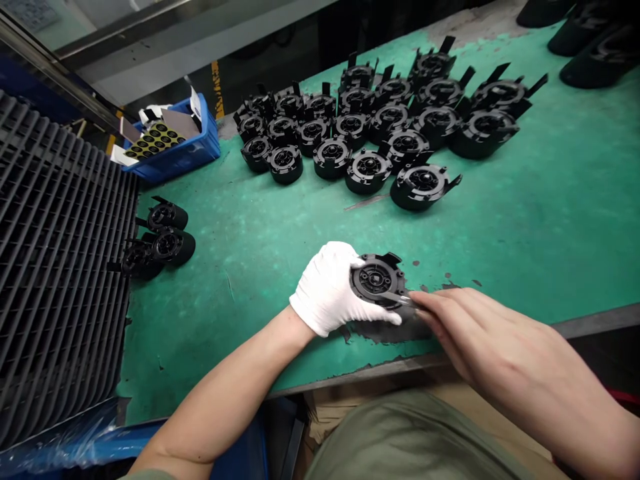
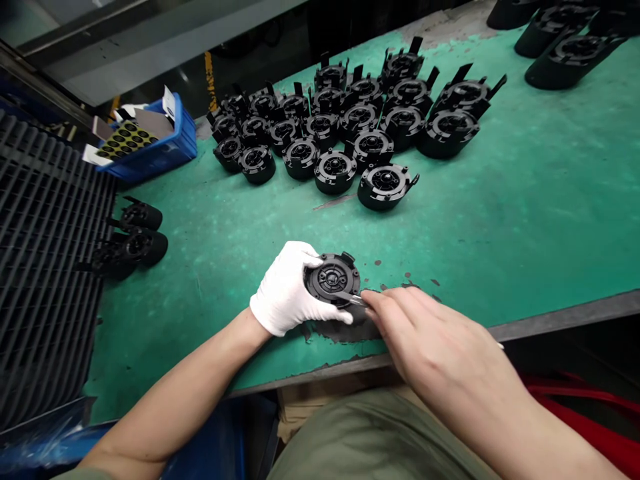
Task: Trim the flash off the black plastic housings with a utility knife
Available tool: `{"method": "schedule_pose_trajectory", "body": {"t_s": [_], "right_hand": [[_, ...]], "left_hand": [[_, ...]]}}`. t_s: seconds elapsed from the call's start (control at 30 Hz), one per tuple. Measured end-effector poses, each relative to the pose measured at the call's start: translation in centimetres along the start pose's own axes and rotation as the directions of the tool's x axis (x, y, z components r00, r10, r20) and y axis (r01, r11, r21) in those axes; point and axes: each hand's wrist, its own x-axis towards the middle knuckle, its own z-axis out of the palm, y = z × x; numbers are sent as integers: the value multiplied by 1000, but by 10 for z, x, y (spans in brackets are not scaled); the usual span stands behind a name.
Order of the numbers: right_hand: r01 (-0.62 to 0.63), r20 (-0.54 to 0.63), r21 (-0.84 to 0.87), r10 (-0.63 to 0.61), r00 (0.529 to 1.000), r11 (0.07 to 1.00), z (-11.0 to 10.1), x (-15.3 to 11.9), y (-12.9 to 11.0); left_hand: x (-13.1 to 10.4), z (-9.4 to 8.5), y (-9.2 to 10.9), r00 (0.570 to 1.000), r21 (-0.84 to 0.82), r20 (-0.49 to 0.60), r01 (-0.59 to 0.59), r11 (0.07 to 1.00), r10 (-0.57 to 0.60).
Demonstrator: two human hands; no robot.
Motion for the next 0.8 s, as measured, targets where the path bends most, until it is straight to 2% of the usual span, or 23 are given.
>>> {"method": "schedule_pose_trajectory", "body": {"t_s": [0.1,0.23,0.37,0.5,0.7,0.8], "right_hand": [[-65,-37,17,66,997,998,2,-2,6],[-31,-36,14,32,999,999,4,3,9],[-6,-50,-23,5,999,1000,8,10,11],[-26,-11,-63,25,1000,998,7,8,14],[45,71,-103,-38,997,994,4,-2,9],[31,72,-74,-25,997,997,4,-5,5]], "left_hand": [[-8,-2,-2,994,-8,-104,16,1000,-17],[-10,-4,-2,992,7,-122,-41,999,41],[-8,3,-8,981,4,-160,-107,994,106],[-6,6,-11,990,-50,-55,-129,990,127],[6,-7,2,981,-210,132,-112,971,142],[9,-9,5,981,-208,127,-118,971,147]]}}
